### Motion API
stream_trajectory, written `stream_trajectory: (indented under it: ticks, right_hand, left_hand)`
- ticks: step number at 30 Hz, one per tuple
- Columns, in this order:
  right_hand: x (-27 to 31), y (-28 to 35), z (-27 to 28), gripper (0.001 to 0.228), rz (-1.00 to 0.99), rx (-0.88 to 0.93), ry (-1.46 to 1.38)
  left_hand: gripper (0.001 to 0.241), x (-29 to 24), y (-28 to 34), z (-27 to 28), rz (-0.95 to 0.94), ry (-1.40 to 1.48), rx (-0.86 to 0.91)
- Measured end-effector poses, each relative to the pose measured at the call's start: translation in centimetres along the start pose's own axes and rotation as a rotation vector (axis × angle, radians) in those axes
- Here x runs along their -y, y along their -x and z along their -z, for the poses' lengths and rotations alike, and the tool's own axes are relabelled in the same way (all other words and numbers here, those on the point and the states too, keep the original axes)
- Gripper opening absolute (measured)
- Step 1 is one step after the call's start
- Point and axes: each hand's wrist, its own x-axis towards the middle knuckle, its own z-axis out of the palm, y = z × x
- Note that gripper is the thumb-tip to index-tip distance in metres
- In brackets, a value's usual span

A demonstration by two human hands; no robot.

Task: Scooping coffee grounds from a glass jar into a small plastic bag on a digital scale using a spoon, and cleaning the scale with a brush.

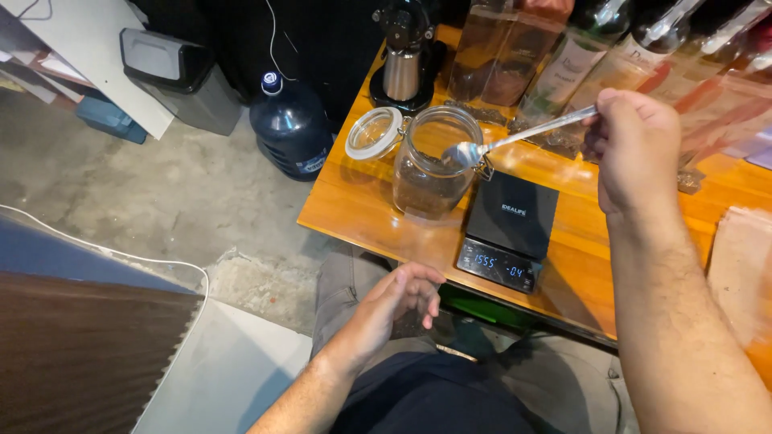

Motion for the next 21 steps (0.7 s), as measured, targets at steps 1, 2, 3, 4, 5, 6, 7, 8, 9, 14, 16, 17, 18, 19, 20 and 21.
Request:
stream_trajectory:
  ticks: [1, 2, 3, 4, 5, 6, 7, 8, 9, 14, 16, 17, 18, 19, 20, 21]
  right_hand:
    - [0.3, -0.1, -0.3, 0.026, 0.005, -0.002, -0.002]
    - [0.6, -0.1, -0.5, 0.031, 0.047, -0.051, 0.054]
    - [0.9, -0.2, -0.8, 0.035, 0.089, -0.1, 0.109]
    - [0.4, -0.3, -1.1, 0.035, 0.092, -0.104, 0.106]
    - [0.0, -0.4, -1.5, 0.04, 0.184, -0.096, 0.216]
    - [-0.5, -0.6, -1.8, 0.045, 0.275, -0.088, 0.326]
    - [-0.6, -0.5, -2.6, 0.045, 0.277, -0.093, 0.325]
    - [-0.9, -0.3, -3.2, 0.045, 0.334, -0.03, 0.433]
    - [-1.1, -0.1, -3.9, 0.046, 0.39, 0.034, 0.541]
    - [-1.0, 2.9, -5.7, 0.027, 0.455, 0.199, 0.541]
    - [-1.9, 5.6, -5.3, 0.019, 0.575, 0.158, 0.394]
    - [-2.2, 7.6, -5.1, 0.018, 0.498, 0.2, 0.319]
    - [-2.5, 9.6, -4.7, 0.022, 0.421, 0.242, 0.246]
    - [-2.8, 10.6, -4.4, 0.022, 0.412, 0.24, 0.249]
    - [-3.0, 11.6, -4.0, 0.027, 0.287, 0.412, 0.225]
    - [-3.2, 12.7, -3.6, 0.033, 0.159, 0.581, 0.197]
  left_hand:
    - [0.059, 0.1, 0.0, 0.1, -0.003, -0.003, 0.003]
    - [0.059, 0.1, 0.0, 0.1, -0.01, 0.005, -0.007]
    - [0.059, 0.2, 0.0, 0.2, -0.017, 0.012, -0.017]
    - [0.059, 0.6, -0.1, 0.4, -0.019, 0.009, -0.013]
    - [0.058, 0.9, -0.2, 0.6, -0.022, 0.028, -0.04]
    - [0.058, 1.2, -0.3, 0.7, -0.025, 0.046, -0.067]
    - [0.058, 1.2, -0.4, 0.7, -0.026, 0.043, -0.062]
    - [0.049, 1.3, -0.4, 0.6, -0.054, 0.054, -0.087]
    - [0.042, 1.4, -0.4, 0.5, -0.083, 0.066, -0.112]
    - [0.042, 2.5, -1.1, 0.5, -0.079, 0.083, -0.122]
    - [0.044, 3.3, -1.4, 0.4, -0.096, 0.129, -0.126]
    - [0.046, 3.2, -1.5, 0.0, -0.076, 0.189, -0.114]
    - [0.047, 3.1, -1.7, -0.5, -0.056, 0.252, -0.1]
    - [0.047, 3.3, -2.0, -0.8, -0.048, 0.255, -0.1]
    - [0.046, 3.4, -2.3, -1.3, -0.035, 0.257, -0.081]
    - [0.045, 3.6, -2.7, -1.8, -0.022, 0.259, -0.061]
